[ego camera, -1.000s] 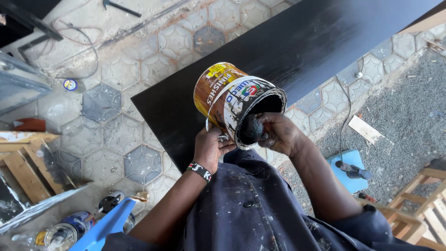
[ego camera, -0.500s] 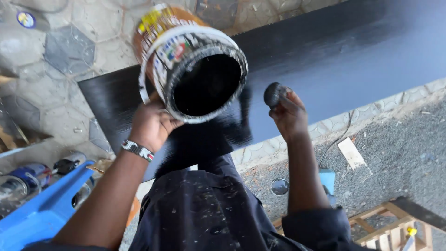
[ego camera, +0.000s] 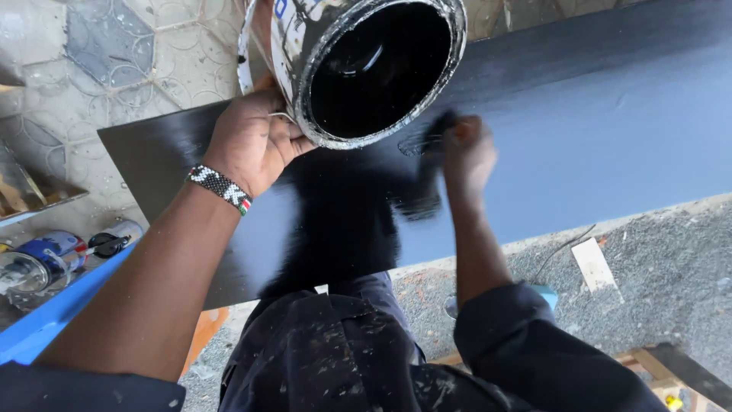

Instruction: The person wipes a long black cabinet with a white cloth. They then pick up a paint can and a sponge, dip the sponge into the black paint, and apply the paint to the cabinet surface in long strokes.

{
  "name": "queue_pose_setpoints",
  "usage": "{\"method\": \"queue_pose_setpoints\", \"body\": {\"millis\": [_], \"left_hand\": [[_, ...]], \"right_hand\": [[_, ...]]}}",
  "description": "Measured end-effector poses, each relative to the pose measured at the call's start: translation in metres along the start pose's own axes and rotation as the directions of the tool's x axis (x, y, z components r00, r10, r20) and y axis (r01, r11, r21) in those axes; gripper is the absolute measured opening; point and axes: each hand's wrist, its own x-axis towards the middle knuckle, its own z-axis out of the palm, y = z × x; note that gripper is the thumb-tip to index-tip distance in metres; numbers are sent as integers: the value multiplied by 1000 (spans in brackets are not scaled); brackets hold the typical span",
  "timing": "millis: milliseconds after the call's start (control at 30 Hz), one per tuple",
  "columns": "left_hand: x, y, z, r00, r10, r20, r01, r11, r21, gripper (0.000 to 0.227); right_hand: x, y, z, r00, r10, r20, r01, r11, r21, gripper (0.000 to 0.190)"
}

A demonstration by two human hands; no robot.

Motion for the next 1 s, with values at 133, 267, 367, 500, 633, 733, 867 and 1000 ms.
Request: {"method": "queue_pose_setpoints", "body": {"millis": [133, 267, 367, 500, 633, 733, 867, 1000], "left_hand": [[7, 8, -3, 993, -62, 100, 62, 998, -2, 46], [10, 8, 9, 992, -74, 107, 68, 996, 54, 26], [19, 3, -19, 979, -13, 201, 4, 999, 43, 70], [4, 22, 12, 989, -91, 119, 84, 994, 63, 37], [9, 25, 12, 989, -85, 117, 81, 996, 39, 52], [9, 23, 16, 994, -76, 84, 72, 996, 51, 47], [6, 27, 35, 992, -87, 87, 76, 989, 124, 42], [1, 31, 37, 992, -100, 80, 84, 979, 183, 42]], "right_hand": [[-68, -80, 18, 991, 71, 112, -73, 997, 12, 3], [-165, -210, 75, 963, -178, 204, 108, 943, 314, 20], [-106, -134, 25, 961, -76, 265, 60, 996, 67, 26], [17, 143, -29, 963, -142, -228, 170, 979, 110, 19], [54, 146, -64, 981, 59, -183, -49, 997, 59, 21], [-72, 23, 8, 995, 42, -88, -23, 977, 211, 16], [-209, -225, 95, 926, -227, 303, 119, 935, 334, 26], [-158, -164, 58, 930, -181, 321, 135, 978, 160, 16]]}}
